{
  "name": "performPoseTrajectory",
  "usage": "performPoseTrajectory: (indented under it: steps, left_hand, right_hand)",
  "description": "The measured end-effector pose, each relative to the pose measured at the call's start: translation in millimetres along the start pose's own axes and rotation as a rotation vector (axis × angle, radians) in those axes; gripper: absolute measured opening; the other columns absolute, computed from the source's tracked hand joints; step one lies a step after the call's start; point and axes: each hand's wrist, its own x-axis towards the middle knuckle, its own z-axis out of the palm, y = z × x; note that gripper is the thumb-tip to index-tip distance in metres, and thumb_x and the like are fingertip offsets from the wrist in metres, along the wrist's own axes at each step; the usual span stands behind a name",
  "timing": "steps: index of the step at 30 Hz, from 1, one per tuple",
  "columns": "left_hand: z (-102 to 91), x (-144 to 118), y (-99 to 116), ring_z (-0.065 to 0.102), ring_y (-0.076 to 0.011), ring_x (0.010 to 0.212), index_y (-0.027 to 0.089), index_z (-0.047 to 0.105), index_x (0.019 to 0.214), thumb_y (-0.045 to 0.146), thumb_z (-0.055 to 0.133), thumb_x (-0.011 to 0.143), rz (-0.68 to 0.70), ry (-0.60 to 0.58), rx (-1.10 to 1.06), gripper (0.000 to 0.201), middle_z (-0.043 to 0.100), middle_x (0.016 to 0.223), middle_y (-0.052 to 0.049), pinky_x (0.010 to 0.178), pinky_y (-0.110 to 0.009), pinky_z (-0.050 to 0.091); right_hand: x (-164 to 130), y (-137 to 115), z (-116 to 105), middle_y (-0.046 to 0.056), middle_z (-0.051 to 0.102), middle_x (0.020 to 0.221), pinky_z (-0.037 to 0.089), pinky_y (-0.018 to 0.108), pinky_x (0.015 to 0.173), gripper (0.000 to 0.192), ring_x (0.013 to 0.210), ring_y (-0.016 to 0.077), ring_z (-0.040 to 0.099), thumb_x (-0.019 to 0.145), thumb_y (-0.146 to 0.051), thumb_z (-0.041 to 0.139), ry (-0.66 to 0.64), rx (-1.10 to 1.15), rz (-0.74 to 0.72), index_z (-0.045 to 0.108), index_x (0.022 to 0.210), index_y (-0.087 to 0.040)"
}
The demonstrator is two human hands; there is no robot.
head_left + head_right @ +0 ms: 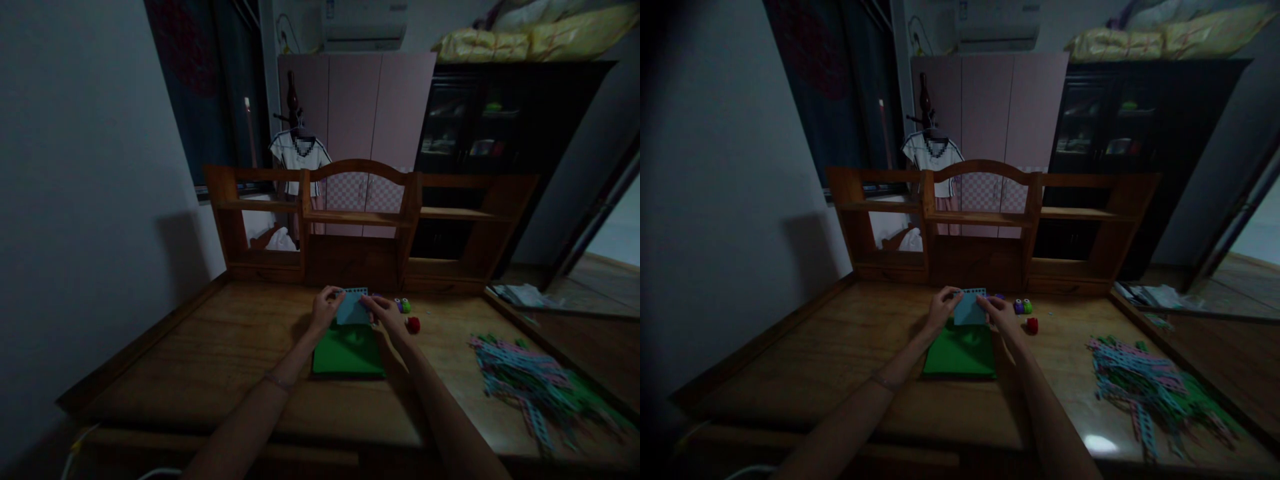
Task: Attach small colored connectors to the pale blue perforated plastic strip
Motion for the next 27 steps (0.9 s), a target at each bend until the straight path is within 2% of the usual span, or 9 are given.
performPoseTrajectory:
  steps: [12,27]
  left_hand:
    - [0.0,0.1,-1.0,0.057,-0.0168,0.084,0.018,0.067,0.087,0.037,0.06,0.074,-0.02,-0.017,-0.025,0.024,0.064,0.089,-0.005,0.072,-0.026,0.043]
    - [0.8,0.2,-2.6,0.058,-0.0176,0.083,0.017,0.067,0.085,0.038,0.06,0.073,-0.04,-0.011,-0.034,0.025,0.065,0.087,-0.005,0.072,-0.026,0.044]
  right_hand:
    - [-5.4,-9.2,2.2,0.0,0.053,0.051,0.029,0.023,0.045,0.046,0.049,0.012,0.046,0.069,-0.062,0.057,-0.005,-0.003,-0.024,0.064,0.074,-0.016]
    - [-4.9,-6.6,2.3,0.0,0.052,0.051,0.031,0.024,0.045,0.046,0.047,0.0122,0.046,0.07,-0.061,0.056,0.007,-0.015,-0.019,0.064,0.073,-0.017]
